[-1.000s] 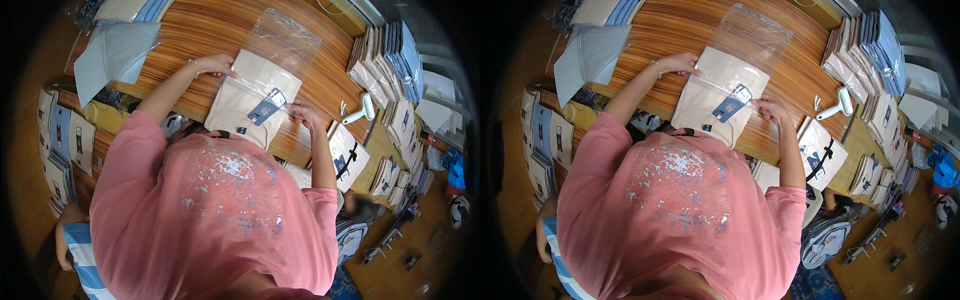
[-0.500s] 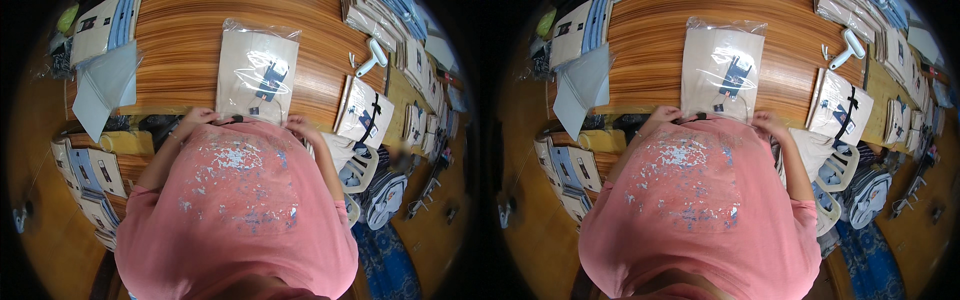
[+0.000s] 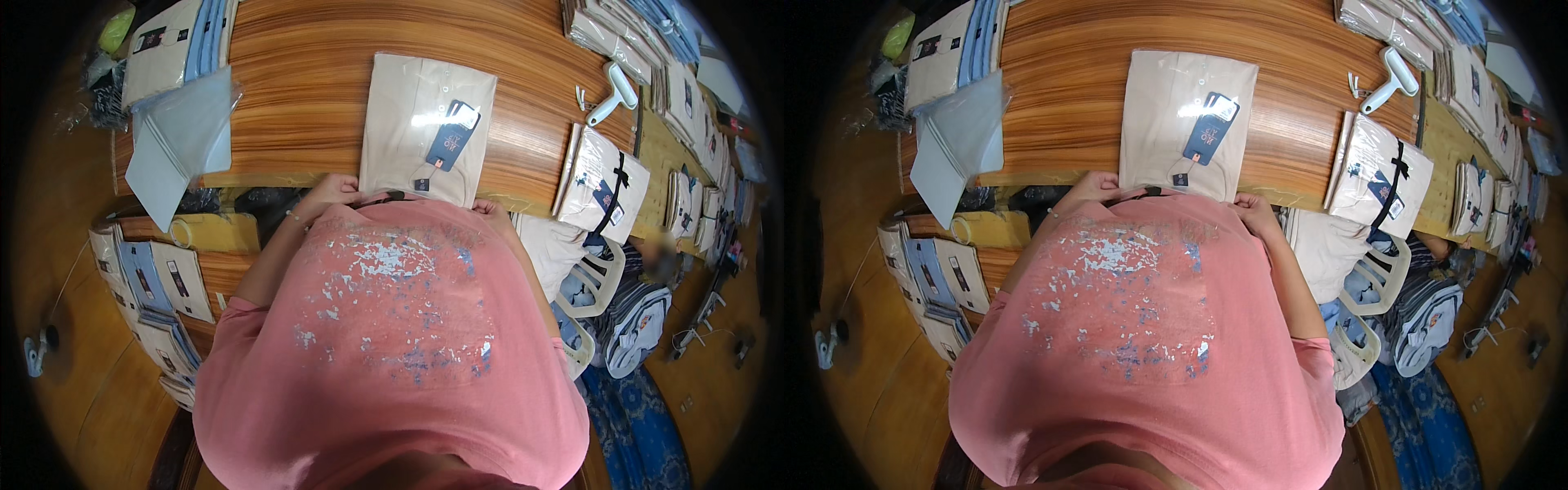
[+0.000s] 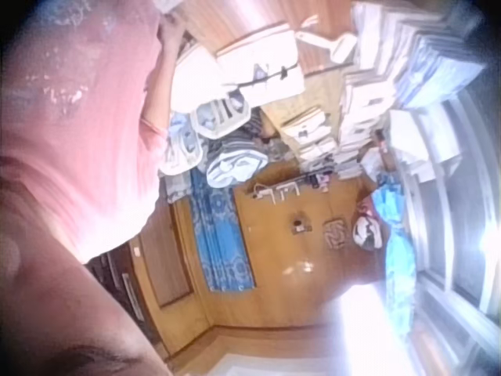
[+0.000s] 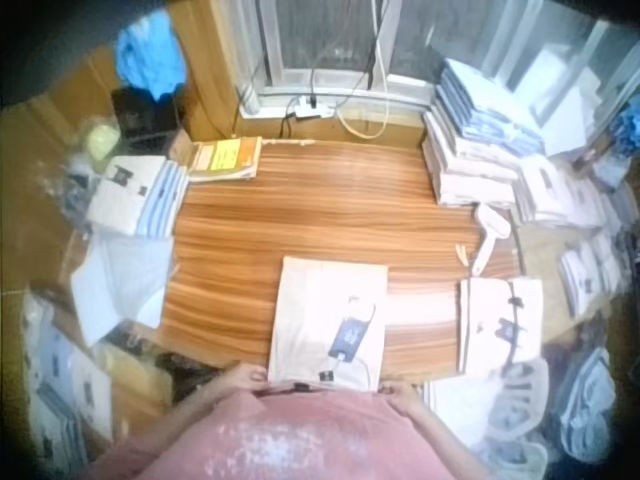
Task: The person folds a beige garment on a wooden table, places a tag on it, and then puts it into a clear plastic bag. The person smooths the garment and seals the bag. Another person is visible in the background working on similar items.
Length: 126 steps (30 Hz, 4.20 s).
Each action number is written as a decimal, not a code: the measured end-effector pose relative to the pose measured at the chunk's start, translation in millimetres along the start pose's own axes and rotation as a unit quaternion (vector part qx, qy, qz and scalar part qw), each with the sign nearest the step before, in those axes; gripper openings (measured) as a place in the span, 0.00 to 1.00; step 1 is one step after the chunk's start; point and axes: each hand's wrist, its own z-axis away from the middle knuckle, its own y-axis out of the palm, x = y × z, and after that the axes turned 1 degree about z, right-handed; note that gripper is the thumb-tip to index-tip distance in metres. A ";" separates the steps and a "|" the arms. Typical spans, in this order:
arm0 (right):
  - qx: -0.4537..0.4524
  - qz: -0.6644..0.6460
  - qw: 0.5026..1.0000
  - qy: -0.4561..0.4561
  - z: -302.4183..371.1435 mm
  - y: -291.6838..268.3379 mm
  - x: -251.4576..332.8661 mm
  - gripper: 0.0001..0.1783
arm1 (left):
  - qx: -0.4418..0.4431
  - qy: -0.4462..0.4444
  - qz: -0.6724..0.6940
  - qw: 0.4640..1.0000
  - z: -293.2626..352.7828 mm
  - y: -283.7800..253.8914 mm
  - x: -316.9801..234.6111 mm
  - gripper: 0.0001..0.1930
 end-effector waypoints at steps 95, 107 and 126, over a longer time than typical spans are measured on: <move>-0.099 0.526 0.645 -0.546 -105.5 39.9 199.8 0.31 | -0.303 0.349 -0.586 0.666 -98.7 65.5 -119.6 0.25; -0.130 0.575 0.647 -0.484 -117.7 44.0 188.2 0.21 | -0.304 0.292 -0.593 0.686 -82.4 86.3 -97.2 0.33; -0.144 0.591 0.636 -0.475 -80.3 120.9 111.4 0.20 | -0.126 0.590 -0.419 0.679 -81.6 19.2 -189.1 0.15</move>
